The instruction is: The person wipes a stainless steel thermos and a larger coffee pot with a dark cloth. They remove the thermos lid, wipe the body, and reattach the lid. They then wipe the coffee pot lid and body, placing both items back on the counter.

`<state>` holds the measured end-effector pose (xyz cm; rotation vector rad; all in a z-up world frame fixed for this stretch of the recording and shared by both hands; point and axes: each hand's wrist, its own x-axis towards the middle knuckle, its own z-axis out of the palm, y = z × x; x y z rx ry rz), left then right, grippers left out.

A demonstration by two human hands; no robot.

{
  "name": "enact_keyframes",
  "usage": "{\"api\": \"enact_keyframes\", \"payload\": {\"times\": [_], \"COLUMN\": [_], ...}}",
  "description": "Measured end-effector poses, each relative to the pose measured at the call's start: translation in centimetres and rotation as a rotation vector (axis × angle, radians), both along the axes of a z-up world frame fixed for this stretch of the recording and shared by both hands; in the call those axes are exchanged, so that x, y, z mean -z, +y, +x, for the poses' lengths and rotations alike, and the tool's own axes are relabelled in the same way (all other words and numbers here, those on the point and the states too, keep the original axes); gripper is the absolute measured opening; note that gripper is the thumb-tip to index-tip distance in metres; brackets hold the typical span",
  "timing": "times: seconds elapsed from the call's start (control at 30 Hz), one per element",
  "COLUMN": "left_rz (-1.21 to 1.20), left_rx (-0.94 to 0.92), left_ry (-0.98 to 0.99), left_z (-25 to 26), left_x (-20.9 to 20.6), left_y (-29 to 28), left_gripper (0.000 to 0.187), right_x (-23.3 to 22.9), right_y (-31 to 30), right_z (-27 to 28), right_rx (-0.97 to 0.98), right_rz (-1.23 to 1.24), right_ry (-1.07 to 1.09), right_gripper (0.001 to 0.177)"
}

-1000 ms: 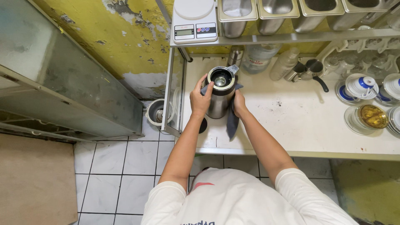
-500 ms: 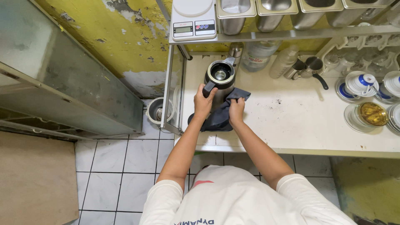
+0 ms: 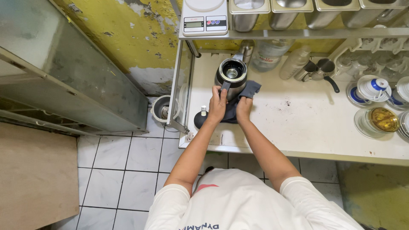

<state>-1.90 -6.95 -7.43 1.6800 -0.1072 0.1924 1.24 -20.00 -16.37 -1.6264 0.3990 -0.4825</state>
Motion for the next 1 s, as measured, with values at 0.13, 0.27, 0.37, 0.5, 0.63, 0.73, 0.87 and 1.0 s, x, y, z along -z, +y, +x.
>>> {"api": "enact_keyframes", "payload": {"times": [0.13,0.27,0.37,0.5,0.63,0.73,0.87,1.0], "left_rz": [-0.016,-0.02,-0.023,0.115,-0.014,0.203,0.528,0.647], "left_rx": [0.021,0.054,0.083,0.096,-0.089,-0.307,-0.323,-0.251], "left_ry": [-0.061,-0.078,-0.081,-0.082,-0.063,-0.001,0.114,0.3], "left_z": [-0.6,-1.0,-1.1,-1.2,-1.9,-3.1,-5.5,-6.6], "left_x": [0.3,0.8,0.7,0.7,3.0,5.9,8.4,8.4], "left_y": [-0.3,-1.4,-1.5,0.0,3.3,6.1,7.2,7.1], "left_gripper": [0.039,0.038,0.037,0.036,0.028,0.03,0.069,0.114], "right_x": [0.1,-2.7,-4.0,-1.6,-0.7,-1.8,-2.7,-2.3], "right_y": [-1.0,-0.9,-1.2,-2.9,-2.9,-2.2,-0.5,0.8], "right_z": [-0.5,-0.1,-0.4,-1.3,-3.9,-5.2,-7.2,-8.6], "right_rx": [-0.062,-0.077,-0.122,-0.12,-0.097,-0.097,-0.166,-0.284], "right_rz": [0.061,0.145,-0.002,-0.186,-0.112,-0.155,-0.466,-0.565], "right_ry": [0.259,-0.17,-0.261,-0.106,-0.093,-0.227,-0.236,-0.127], "right_gripper": [0.028,0.024,0.023,0.026,0.034,0.049,0.03,0.027]}}
